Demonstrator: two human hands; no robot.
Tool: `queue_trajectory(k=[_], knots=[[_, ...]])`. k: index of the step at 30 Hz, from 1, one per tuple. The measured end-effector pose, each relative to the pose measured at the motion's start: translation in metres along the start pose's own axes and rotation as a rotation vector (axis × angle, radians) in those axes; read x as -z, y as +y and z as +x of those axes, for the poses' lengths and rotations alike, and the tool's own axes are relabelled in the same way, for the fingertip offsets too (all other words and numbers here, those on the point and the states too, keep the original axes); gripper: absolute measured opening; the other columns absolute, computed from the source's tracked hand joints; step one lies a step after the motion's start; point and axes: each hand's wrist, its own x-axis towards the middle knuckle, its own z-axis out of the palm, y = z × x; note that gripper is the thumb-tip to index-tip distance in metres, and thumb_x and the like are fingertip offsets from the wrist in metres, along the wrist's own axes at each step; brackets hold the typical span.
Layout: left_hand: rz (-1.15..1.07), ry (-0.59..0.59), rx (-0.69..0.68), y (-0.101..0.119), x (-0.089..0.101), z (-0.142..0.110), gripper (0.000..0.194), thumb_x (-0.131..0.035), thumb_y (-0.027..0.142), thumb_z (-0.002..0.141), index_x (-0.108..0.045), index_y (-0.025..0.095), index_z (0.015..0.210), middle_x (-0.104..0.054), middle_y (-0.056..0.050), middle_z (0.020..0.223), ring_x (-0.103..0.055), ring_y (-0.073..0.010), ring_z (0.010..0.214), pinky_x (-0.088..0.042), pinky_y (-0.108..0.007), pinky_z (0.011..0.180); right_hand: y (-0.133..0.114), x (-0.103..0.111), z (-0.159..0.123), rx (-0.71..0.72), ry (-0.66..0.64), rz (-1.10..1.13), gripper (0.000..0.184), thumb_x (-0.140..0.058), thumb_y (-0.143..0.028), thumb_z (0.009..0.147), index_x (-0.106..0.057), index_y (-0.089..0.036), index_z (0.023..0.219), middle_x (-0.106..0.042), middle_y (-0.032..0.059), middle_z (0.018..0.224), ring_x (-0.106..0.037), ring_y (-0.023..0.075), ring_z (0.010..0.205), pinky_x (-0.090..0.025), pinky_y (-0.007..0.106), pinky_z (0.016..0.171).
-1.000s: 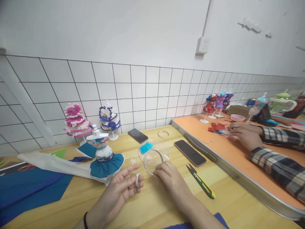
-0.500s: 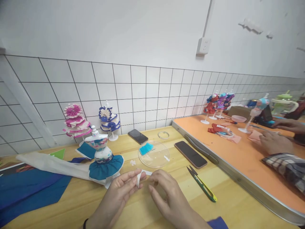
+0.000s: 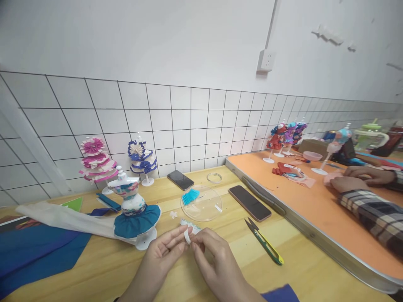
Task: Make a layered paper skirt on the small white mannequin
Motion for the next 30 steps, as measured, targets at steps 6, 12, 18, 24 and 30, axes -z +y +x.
queue_trajectory(k=[6,12,18,24,30], knots=[[0.005,0.134,0.028,-0.002,-0.002,0.0,0.039,-0.077,0.032,0.06,-0.071,0.016,0.094,-0.069,-0.015,0.103,-0.066,-0.0287,0.091,-0.054,-0.035,0.073,0.004,0.003,-0.004,0.136,0.055,-0.194,0.016,-0.044,-0.011,0.086,-0.057,-0.019,0.089,-0.061,0.0061,0.076,-0.058,0.0171,0.069,-0.046,0.028,0.062],[-0.02,0.164,0.029,-0.005,-0.003,0.0,0.039,-0.076,0.029,0.062,-0.07,0.015,0.098,-0.068,-0.014,0.106,-0.064,-0.0279,0.096,-0.053,-0.035,0.078,0.0,0.002,-0.003,0.117,0.055,-0.196,0.018,-0.044,-0.013,0.086,-0.061,-0.019,0.09,-0.065,0.0077,0.077,-0.06,0.0182,0.069,-0.048,0.029,0.063],[0.017,0.194,-0.027,-0.005,-0.003,-0.001,0.038,-0.071,0.024,0.066,-0.067,0.016,0.103,-0.068,-0.012,0.108,-0.064,-0.0247,0.099,-0.051,-0.032,0.081,0.004,0.0,0.002,-0.209,0.007,-0.041,0.025,-0.047,-0.029,0.087,-0.067,-0.019,0.077,-0.066,0.0051,0.07,-0.06,0.0174,0.063,-0.046,0.025,0.056],[-0.026,0.211,0.012,0.003,-0.002,0.002,0.04,-0.075,0.02,0.059,-0.068,0.013,0.098,-0.071,-0.014,0.102,-0.067,-0.0231,0.084,-0.052,-0.031,0.073,0.011,0.003,0.003,-0.142,0.027,-0.009,0.02,-0.048,-0.027,0.087,-0.065,-0.018,0.092,-0.067,0.0075,0.081,-0.061,0.0182,0.071,-0.051,0.027,0.063],[-0.043,0.109,0.111,0.008,-0.009,-0.002,0.033,-0.076,0.017,0.055,-0.07,0.014,0.088,-0.073,-0.012,0.089,-0.065,-0.0164,0.065,-0.049,-0.026,0.062,0.023,0.001,-0.001,-0.036,-0.003,-0.029,0.033,-0.05,-0.019,0.084,-0.053,-0.023,0.117,-0.06,0.011,0.118,-0.054,0.0222,0.11,-0.046,0.039,0.091]])
